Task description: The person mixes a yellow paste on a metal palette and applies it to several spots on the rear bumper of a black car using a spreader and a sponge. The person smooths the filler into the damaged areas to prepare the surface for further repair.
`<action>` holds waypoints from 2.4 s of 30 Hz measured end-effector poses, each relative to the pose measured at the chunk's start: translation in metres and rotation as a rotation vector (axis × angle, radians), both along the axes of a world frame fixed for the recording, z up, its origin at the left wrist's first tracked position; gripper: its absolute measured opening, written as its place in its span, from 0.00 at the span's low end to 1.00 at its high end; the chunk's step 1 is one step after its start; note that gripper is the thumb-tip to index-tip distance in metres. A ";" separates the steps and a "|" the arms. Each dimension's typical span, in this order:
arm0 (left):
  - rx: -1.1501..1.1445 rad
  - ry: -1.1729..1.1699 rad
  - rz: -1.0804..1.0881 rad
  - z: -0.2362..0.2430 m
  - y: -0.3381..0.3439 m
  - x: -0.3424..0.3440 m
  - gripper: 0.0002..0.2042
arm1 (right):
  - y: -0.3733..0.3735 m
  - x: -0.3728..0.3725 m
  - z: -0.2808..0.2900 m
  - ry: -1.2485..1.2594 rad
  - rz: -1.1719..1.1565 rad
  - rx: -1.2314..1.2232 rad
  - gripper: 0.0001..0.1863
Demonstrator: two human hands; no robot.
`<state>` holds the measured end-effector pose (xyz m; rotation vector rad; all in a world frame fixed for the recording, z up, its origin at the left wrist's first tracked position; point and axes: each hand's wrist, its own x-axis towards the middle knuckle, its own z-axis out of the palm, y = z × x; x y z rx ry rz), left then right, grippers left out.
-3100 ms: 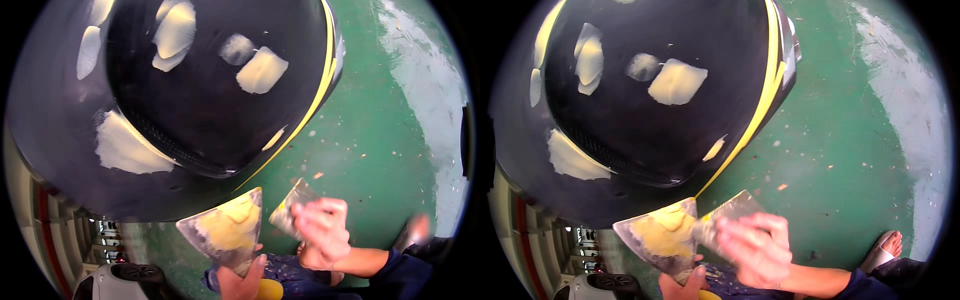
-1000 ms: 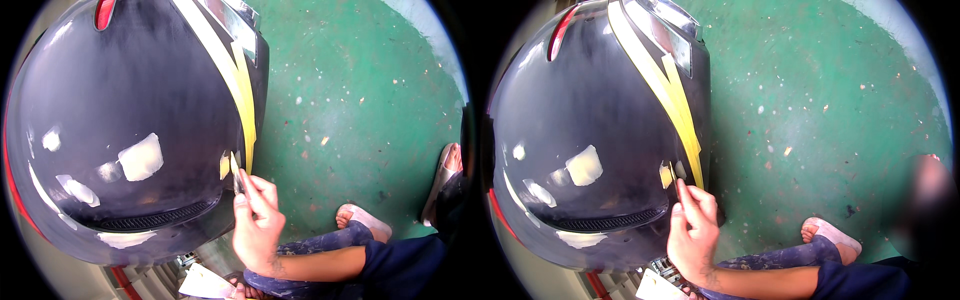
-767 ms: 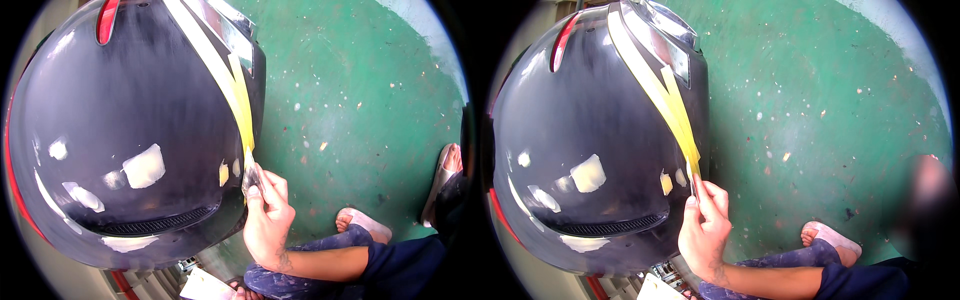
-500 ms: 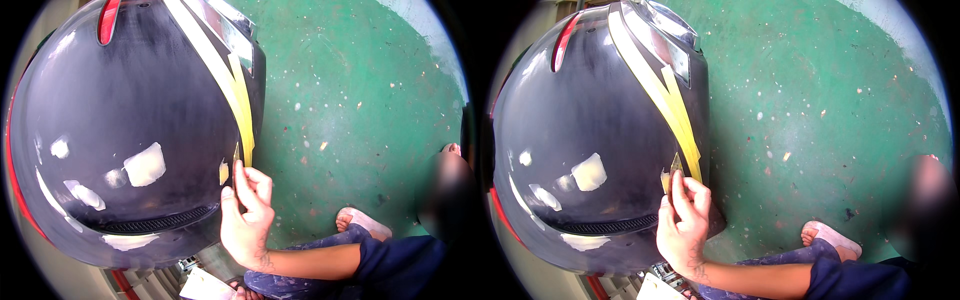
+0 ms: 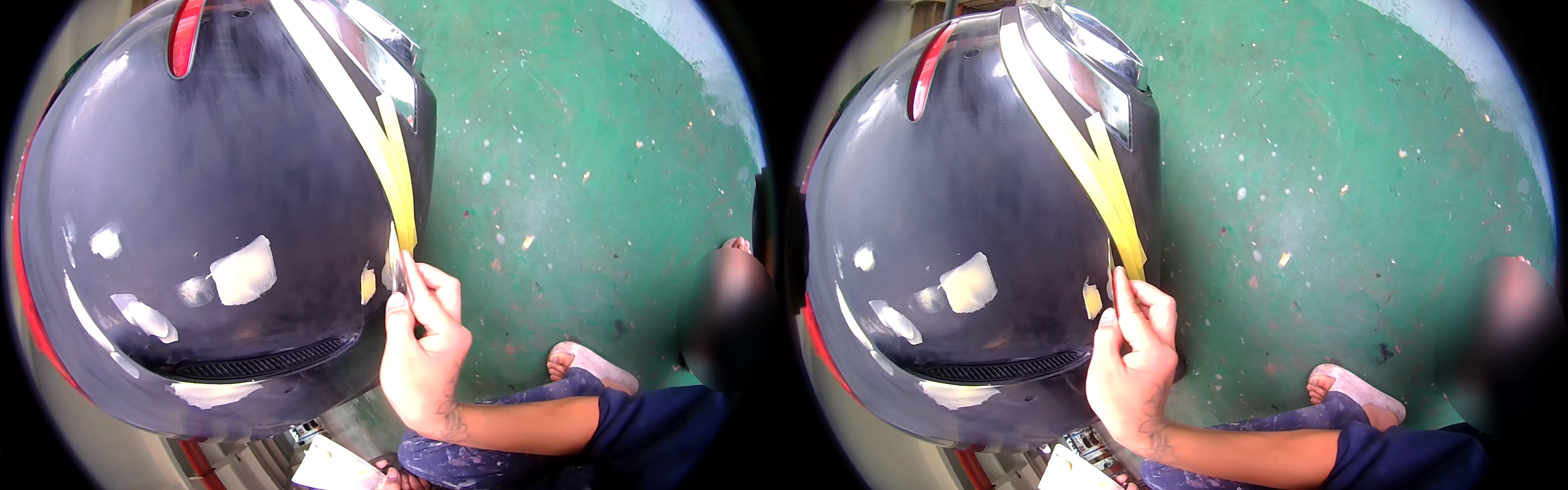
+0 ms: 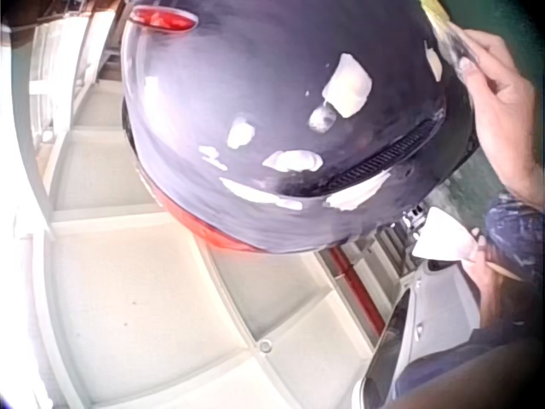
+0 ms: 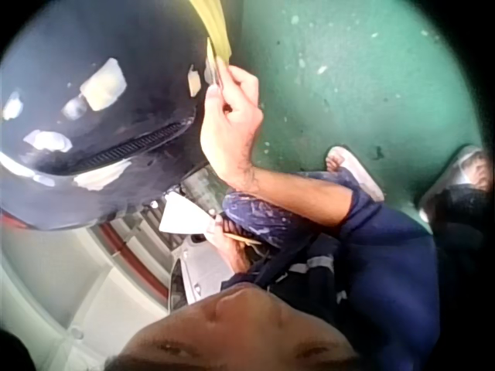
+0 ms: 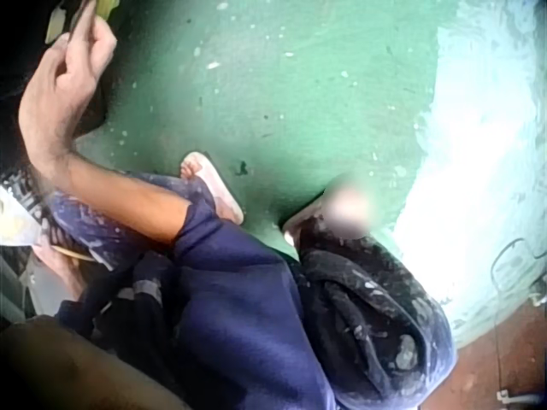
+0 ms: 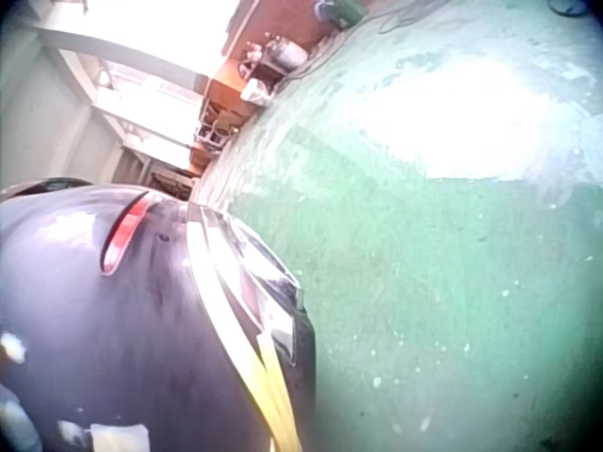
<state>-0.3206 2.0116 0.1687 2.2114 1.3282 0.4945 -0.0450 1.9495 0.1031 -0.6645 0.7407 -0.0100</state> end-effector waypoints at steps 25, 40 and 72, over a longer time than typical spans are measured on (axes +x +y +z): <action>-0.039 -0.108 0.086 -0.002 -0.020 0.030 0.04 | -0.004 0.006 0.017 -0.047 -0.008 -0.002 0.24; -0.534 -0.214 -0.298 0.045 -0.020 0.072 0.24 | -0.085 -0.023 -0.076 -0.524 0.240 0.023 0.16; -0.576 0.211 -0.314 -0.004 -0.059 0.136 0.08 | -0.129 -0.021 -0.122 -1.673 0.120 -1.377 0.13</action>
